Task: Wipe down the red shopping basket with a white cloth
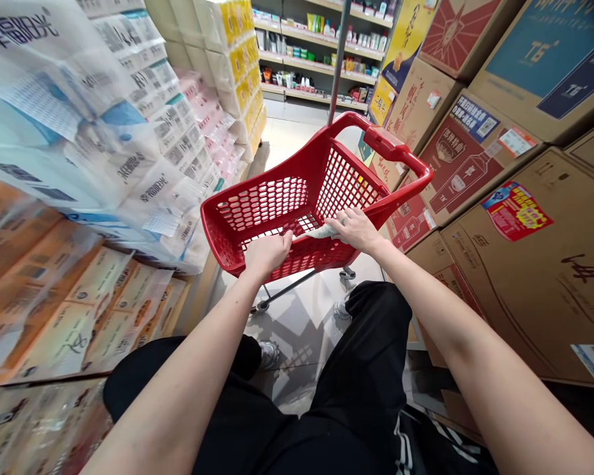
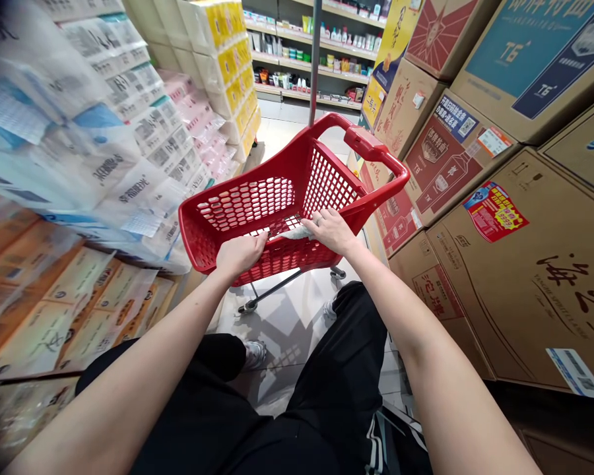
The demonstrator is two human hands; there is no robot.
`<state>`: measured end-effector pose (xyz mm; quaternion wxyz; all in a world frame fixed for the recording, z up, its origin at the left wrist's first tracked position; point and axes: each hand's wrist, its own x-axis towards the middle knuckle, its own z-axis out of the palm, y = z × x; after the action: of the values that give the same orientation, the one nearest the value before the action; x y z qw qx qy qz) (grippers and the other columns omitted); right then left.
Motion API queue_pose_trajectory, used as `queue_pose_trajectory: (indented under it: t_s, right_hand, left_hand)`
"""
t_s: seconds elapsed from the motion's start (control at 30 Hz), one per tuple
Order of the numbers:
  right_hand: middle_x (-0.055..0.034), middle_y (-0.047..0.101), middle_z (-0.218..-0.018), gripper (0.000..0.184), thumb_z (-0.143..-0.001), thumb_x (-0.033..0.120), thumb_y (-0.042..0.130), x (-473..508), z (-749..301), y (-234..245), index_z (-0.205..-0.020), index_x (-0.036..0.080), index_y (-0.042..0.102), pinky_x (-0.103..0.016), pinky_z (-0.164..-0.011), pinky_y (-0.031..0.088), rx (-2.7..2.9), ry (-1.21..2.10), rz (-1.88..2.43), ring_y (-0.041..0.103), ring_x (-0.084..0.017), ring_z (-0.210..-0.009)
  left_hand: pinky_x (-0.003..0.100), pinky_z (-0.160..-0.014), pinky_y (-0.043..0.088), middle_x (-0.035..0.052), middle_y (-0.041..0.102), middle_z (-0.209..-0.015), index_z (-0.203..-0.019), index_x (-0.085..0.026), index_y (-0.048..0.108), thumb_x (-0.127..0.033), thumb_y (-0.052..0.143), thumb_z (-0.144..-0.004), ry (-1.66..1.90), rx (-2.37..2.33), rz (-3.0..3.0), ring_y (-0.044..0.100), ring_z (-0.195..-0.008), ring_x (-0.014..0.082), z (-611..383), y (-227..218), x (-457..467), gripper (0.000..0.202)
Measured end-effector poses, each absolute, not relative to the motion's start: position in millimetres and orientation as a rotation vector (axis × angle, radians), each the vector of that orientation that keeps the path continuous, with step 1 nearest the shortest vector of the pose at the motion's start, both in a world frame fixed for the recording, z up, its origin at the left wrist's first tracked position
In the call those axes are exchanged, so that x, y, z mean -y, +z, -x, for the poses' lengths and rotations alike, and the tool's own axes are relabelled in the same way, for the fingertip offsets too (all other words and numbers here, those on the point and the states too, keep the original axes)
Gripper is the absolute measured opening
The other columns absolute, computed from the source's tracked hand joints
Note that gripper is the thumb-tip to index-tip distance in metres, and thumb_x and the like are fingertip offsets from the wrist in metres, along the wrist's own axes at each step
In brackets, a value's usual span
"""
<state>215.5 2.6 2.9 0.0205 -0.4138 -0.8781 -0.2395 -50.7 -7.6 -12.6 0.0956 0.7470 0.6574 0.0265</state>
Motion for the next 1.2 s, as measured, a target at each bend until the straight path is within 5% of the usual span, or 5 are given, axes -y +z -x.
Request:
queue_pose_trajectory:
  t_s: [0.37, 1.2]
  right_hand:
    - [-0.0111, 0.059, -0.099, 0.034, -0.098, 0.021, 0.031, -7, -225, -8, -0.122, 0.018, 0.055, -0.039, -0.08, 0.029, 2.667, -0.881, 1.296, 0.044, -0.024, -0.088]
    - [-0.0101, 0.06, -0.098, 0.039, -0.101, 0.042, 0.03, -11, -197, -18, -0.116, 0.02, 0.058, -0.037, -0.077, 0.026, 2.684, -0.652, 1.18, 0.044, -0.023, -0.088]
  left_hand:
    - [0.039, -0.077, 0.048, 0.0162, 0.073, -0.091, -0.086, -0.014, 0.076, -0.058, 0.006, -0.094, 0.139, -1.909, -2.267, 0.068, -0.089, 0.0314, 48, -14, 12, 0.083]
    - [0.037, -0.082, 0.047, 0.0166, 0.073, -0.098, -0.093, -0.015, 0.075, -0.058, 0.001, -0.093, 0.15, -1.893, -2.199, 0.067, -0.096, 0.0304, 58, -9, 10, 0.086]
